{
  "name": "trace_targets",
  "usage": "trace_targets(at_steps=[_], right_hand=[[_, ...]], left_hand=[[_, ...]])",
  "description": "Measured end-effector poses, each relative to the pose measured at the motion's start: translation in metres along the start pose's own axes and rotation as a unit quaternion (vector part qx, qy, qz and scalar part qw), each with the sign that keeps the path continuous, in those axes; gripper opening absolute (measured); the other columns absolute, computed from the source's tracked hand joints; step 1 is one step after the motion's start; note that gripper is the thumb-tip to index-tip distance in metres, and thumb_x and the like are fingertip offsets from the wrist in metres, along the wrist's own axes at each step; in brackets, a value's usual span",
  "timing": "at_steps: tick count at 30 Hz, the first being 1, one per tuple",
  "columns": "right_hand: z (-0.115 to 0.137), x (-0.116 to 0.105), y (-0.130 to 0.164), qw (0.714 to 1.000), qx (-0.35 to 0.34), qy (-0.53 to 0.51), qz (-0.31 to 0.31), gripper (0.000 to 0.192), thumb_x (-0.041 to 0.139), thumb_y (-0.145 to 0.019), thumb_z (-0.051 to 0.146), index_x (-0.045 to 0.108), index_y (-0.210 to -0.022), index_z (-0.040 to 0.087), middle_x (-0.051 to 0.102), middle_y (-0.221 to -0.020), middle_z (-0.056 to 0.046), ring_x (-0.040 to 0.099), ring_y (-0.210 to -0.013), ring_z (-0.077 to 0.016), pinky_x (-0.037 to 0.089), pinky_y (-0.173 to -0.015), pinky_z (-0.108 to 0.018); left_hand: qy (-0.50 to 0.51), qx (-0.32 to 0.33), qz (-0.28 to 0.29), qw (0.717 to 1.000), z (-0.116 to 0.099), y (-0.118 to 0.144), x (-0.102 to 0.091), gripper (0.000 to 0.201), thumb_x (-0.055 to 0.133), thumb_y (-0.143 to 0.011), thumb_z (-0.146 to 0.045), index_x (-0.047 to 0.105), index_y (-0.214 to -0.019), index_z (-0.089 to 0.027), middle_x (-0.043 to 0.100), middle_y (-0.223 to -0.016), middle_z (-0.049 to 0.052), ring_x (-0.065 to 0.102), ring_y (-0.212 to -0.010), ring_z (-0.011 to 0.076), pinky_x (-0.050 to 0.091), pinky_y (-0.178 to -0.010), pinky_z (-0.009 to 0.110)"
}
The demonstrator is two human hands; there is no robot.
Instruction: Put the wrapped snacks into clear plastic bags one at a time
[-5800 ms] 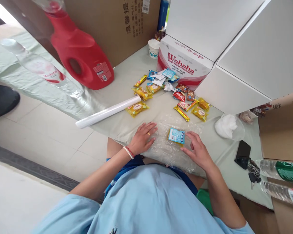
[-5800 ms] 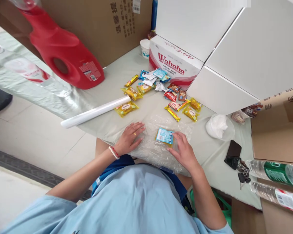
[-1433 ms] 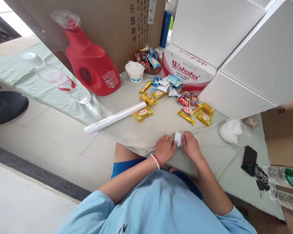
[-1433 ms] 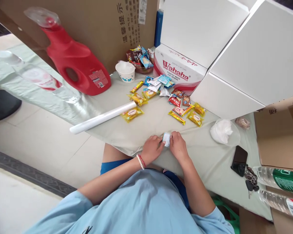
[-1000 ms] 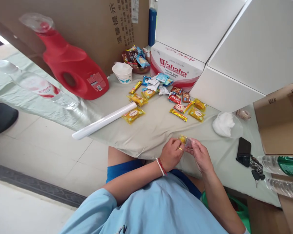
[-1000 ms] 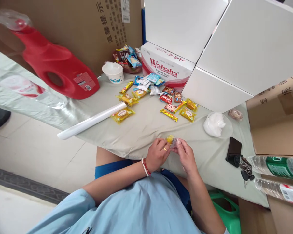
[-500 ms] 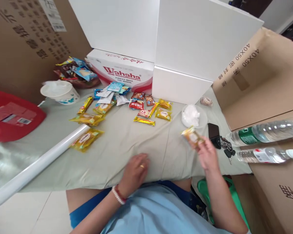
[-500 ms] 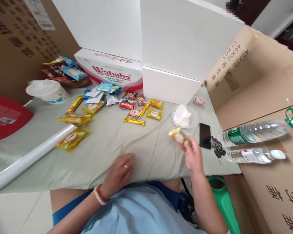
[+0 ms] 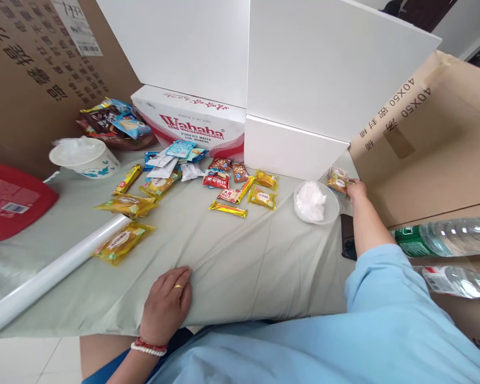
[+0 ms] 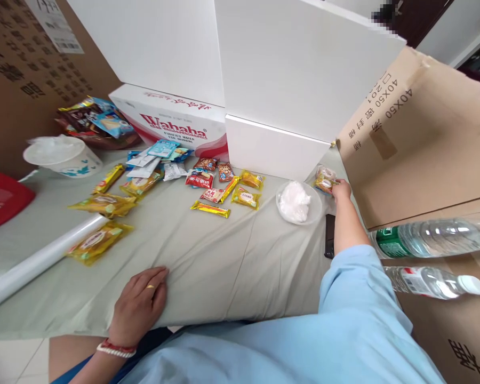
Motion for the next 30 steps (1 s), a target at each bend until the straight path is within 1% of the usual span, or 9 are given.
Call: trace_targets(at_steps=[3,5,8,10,15,22,26,28,30], right_hand=[[0.009,-0.008,-0.013,0.995,-0.054,0.074,-0.044,0.035,0.068,-0.079,0.025,0.070,-0.111,0.012,0.054,-0.135,-0.024,0.053,-0.124,-0.0344,0.041,-0.109,-0.052],[0.010,-0.006,-0.013,0.989,-0.098,0.103,-0.045,0.049,0.067,-0.081,0.029,0.066,-0.127,0.013,0.045,-0.147,-0.023,0.049,-0.132,-0.0343,0.035,-0.115,-0.049],[0.004,0.017,-0.005,0.962,-0.179,0.202,0.027,0.074,0.068,-0.082,0.039,0.049,-0.150,0.016,0.039,-0.154,-0.021,0.049,-0.133,-0.0347,0.037,-0.114,-0.044],[-0.005,0.036,-0.002,0.934,-0.202,0.283,0.078,0.082,0.067,-0.084,0.044,0.040,-0.156,0.017,0.037,-0.156,-0.022,0.049,-0.133,-0.0383,0.039,-0.112,-0.047],[-0.010,0.061,-0.028,0.914,-0.201,0.341,0.089,0.073,0.057,-0.092,0.037,0.037,-0.159,0.015,0.037,-0.157,-0.024,0.042,-0.140,-0.0393,0.033,-0.115,-0.050],[0.027,0.080,-0.081,0.904,-0.225,0.342,0.125,0.067,0.054,-0.093,0.022,0.037,-0.155,0.005,0.036,-0.155,-0.028,0.034,-0.145,-0.0336,0.024,-0.118,-0.048],[0.046,0.069,-0.085,0.922,-0.217,0.299,0.114,0.066,0.065,-0.084,0.021,0.048,-0.146,0.009,0.040,-0.154,-0.025,0.045,-0.139,-0.0332,0.034,-0.115,-0.045],[0.055,0.052,-0.073,0.936,-0.216,0.269,0.075,0.062,0.069,-0.080,0.022,0.054,-0.140,0.013,0.045,-0.151,-0.023,0.053,-0.131,-0.0329,0.041,-0.110,-0.045],[0.063,0.029,-0.049,0.941,-0.229,0.245,0.039,0.049,0.064,-0.086,0.027,0.059,-0.134,0.015,0.055,-0.140,-0.020,0.061,-0.120,-0.0302,0.047,-0.104,-0.044]], left_hand=[[-0.017,0.011,-0.007,1.000,0.000,-0.001,-0.002,0.026,0.056,-0.092,-0.009,0.062,-0.116,-0.018,0.072,-0.108,0.012,0.068,-0.099,0.0274,0.055,-0.091,0.043],[-0.020,0.015,-0.009,1.000,0.000,-0.001,-0.003,0.026,0.057,-0.093,-0.008,0.061,-0.116,-0.016,0.073,-0.108,0.012,0.068,-0.100,0.0275,0.055,-0.092,0.043],[-0.016,0.015,-0.010,1.000,-0.001,-0.003,-0.003,0.026,0.058,-0.092,-0.007,0.061,-0.117,-0.018,0.072,-0.108,0.011,0.069,-0.098,0.0272,0.055,-0.091,0.043],[-0.016,0.011,-0.009,1.000,-0.001,-0.005,-0.004,0.027,0.059,-0.092,-0.007,0.061,-0.116,-0.018,0.072,-0.107,0.011,0.069,-0.097,0.0271,0.055,-0.091,0.044],[-0.027,0.021,0.007,0.999,-0.001,-0.008,-0.003,0.024,0.059,-0.093,-0.008,0.062,-0.115,-0.017,0.072,-0.106,0.012,0.069,-0.095,0.0280,0.055,-0.088,0.045],[-0.041,0.015,0.020,0.999,0.000,-0.006,-0.003,0.024,0.058,-0.094,-0.011,0.062,-0.117,-0.019,0.073,-0.107,0.011,0.070,-0.095,0.0277,0.055,-0.089,0.044],[-0.041,0.004,0.020,0.999,0.000,-0.005,-0.002,0.025,0.059,-0.093,-0.011,0.062,-0.117,-0.019,0.073,-0.107,0.011,0.070,-0.096,0.0279,0.055,-0.090,0.044],[-0.036,0.003,0.020,0.999,0.000,-0.004,-0.001,0.026,0.059,-0.093,-0.011,0.062,-0.117,-0.019,0.073,-0.108,0.011,0.069,-0.097,0.0282,0.055,-0.090,0.044],[-0.029,0.004,0.017,0.999,0.000,-0.003,-0.001,0.026,0.059,-0.093,-0.010,0.062,-0.118,-0.018,0.072,-0.109,0.012,0.069,-0.099,0.0285,0.055,-0.091,0.044]])
Point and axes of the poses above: each hand's wrist, its own y-axis away from the middle knuckle, its own x-axis out of the palm, z = x × y, the point moved 4 cm from there along -y, towards the middle knuckle
